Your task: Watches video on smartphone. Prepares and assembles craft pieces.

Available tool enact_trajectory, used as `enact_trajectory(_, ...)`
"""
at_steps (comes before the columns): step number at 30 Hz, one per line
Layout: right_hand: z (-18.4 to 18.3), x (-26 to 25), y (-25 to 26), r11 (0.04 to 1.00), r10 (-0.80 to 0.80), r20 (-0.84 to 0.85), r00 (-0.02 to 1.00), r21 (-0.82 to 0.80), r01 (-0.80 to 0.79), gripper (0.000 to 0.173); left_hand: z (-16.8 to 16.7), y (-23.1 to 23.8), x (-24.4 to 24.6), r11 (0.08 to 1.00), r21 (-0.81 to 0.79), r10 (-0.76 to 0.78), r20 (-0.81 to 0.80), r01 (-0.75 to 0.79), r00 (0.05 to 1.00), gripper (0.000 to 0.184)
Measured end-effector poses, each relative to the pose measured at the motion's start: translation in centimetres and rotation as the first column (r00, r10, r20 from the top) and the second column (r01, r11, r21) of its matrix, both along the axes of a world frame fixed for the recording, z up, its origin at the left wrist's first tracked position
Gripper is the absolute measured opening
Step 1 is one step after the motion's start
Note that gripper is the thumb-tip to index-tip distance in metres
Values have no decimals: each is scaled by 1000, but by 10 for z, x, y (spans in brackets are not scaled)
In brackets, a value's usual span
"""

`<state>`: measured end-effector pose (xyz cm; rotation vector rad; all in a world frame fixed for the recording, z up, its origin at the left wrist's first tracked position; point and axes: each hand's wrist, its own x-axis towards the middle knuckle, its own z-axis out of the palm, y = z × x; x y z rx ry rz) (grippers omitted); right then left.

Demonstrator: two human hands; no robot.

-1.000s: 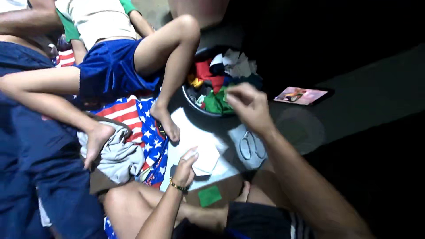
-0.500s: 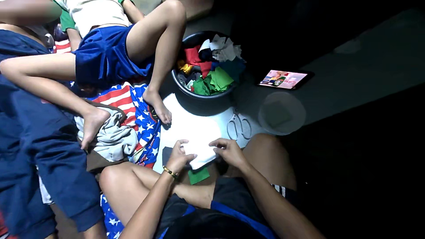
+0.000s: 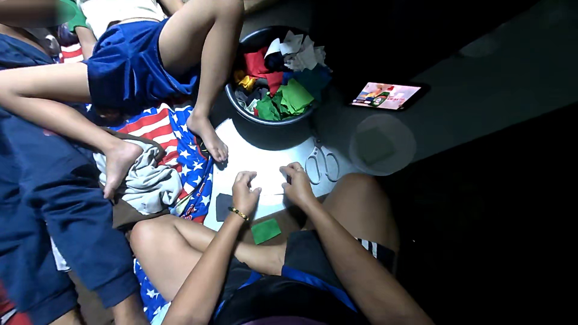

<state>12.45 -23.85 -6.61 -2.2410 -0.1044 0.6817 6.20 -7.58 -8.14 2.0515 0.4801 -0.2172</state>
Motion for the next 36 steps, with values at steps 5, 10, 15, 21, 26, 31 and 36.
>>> enact_trajectory(5,-1,0,1,1000,-4,-2,1000,-16,4,48,-4,2,0,999,1,-40,17,40,999,49)
enact_trajectory(10,1,1,-2,999,-3,-5,1000,-49,3,49,1,3,-8,979,201,18,88,-36,996,41)
enact_trajectory(15,3,5,-11,970,-233,76,969,-55,238,48,-5,18,-17,971,187,116,181,-150,977,35)
enact_trajectory(21,3,3,-12,971,-239,126,963,19,238,31,-15,21,-16,940,318,-212,260,123,942,37)
enact_trajectory(26,-6,0,-10,996,-84,169,982,27,80,28,-24,4,-12,743,459,-538,-22,487,843,60)
enact_trajectory(31,-6,1,-9,998,-59,112,992,-31,62,35,-35,-1,-14,679,509,-558,-112,529,823,64)
enact_trajectory(36,-6,4,-13,983,-181,113,977,40,178,41,-35,-1,-14,682,500,-552,-127,534,824,64)
